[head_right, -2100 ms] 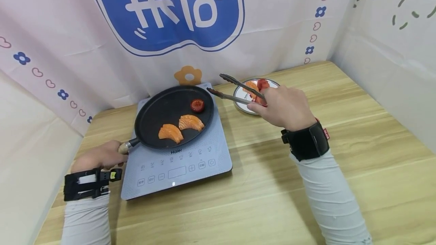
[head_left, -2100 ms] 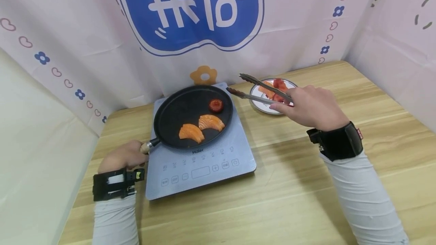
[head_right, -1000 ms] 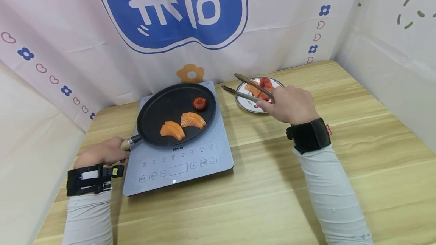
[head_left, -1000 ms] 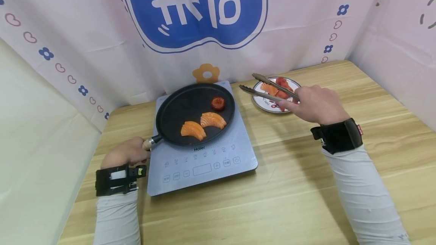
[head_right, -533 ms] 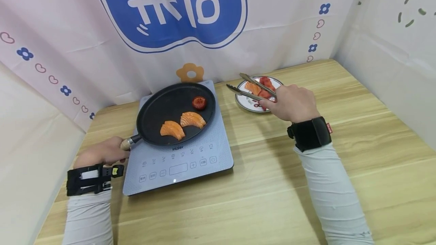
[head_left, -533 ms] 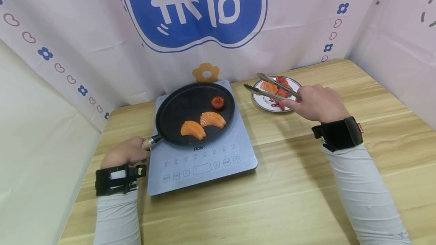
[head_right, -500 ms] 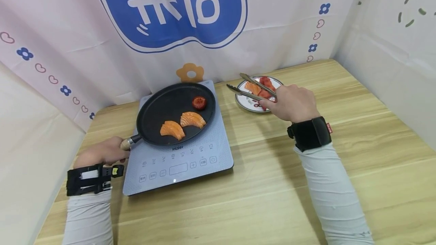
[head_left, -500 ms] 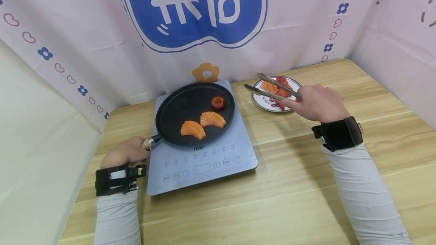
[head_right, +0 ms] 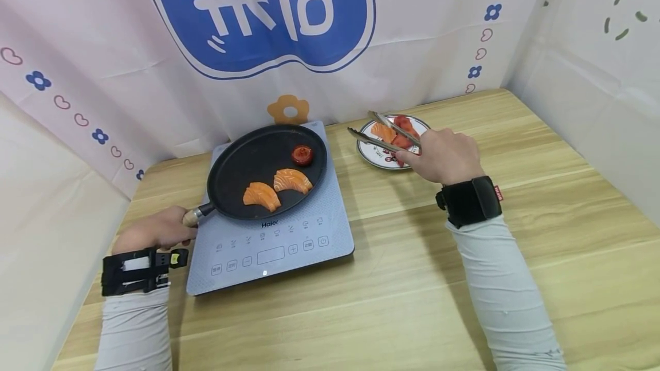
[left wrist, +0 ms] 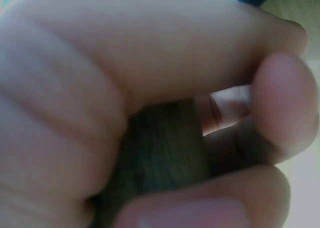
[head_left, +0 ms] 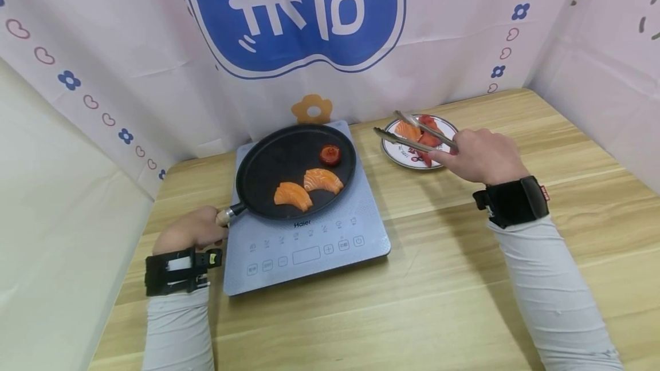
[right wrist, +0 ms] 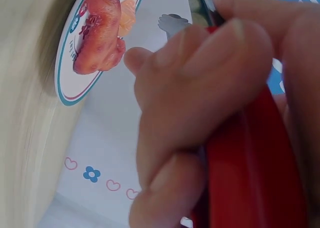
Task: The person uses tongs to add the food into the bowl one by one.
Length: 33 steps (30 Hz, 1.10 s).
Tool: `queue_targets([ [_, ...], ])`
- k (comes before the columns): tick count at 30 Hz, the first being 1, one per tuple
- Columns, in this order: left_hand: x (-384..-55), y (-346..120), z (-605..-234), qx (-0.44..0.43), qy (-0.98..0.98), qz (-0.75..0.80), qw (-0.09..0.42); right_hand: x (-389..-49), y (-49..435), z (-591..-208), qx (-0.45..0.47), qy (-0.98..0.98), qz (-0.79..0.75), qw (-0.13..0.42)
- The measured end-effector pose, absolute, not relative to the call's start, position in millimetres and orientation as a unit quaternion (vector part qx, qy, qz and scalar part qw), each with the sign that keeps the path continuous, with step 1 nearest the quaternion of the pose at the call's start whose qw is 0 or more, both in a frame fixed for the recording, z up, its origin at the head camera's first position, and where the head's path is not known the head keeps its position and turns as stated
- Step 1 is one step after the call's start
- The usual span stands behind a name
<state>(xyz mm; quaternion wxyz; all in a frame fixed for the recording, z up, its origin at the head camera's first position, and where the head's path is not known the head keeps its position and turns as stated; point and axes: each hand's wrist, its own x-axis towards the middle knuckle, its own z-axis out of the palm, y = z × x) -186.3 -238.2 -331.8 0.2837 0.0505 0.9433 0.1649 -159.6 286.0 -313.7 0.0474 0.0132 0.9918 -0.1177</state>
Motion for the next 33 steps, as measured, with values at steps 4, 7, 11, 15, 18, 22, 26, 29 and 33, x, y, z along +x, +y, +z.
queue_targets([
  [4,-185.8,-238.4,-332.3,0.054,0.944,0.162,0.281,-159.7,286.4,-315.7,0.017,0.992,-0.117,0.043],
  [7,-185.7,-238.4,-332.3,0.055,0.945,0.161,0.28,-159.5,287.0,-316.9,0.019,0.992,-0.118,0.042],
  [11,-186.0,-238.2,-332.3,0.053,0.945,0.161,0.279,-160.4,288.8,-318.3,0.019,0.992,-0.119,0.041],
  [15,-186.3,-237.6,-332.2,0.053,0.945,0.161,0.281,-161.4,289.8,-319.5,0.022,0.991,-0.122,0.043],
  [18,-186.0,-237.1,-331.9,0.052,0.944,0.162,0.282,-161.5,290.2,-320.1,0.025,0.991,-0.124,0.043],
  [22,-186.1,-237.2,-331.9,0.048,0.944,0.163,0.282,-161.6,291.3,-321.4,0.03,0.991,-0.125,0.041],
  [26,-185.9,-237.2,-332.0,0.045,0.945,0.162,0.282,-162.1,292.3,-323.2,0.033,0.991,-0.126,0.036],
  [29,-185.3,-236.8,-331.7,0.043,0.944,0.162,0.283,-162.6,292.6,-324.6,0.038,0.991,-0.125,0.036],
  [33,-184.8,-236.0,-331.4,0.04,0.944,0.163,0.282,-163.3,292.4,-325.7,0.045,0.991,-0.122,0.042],
])
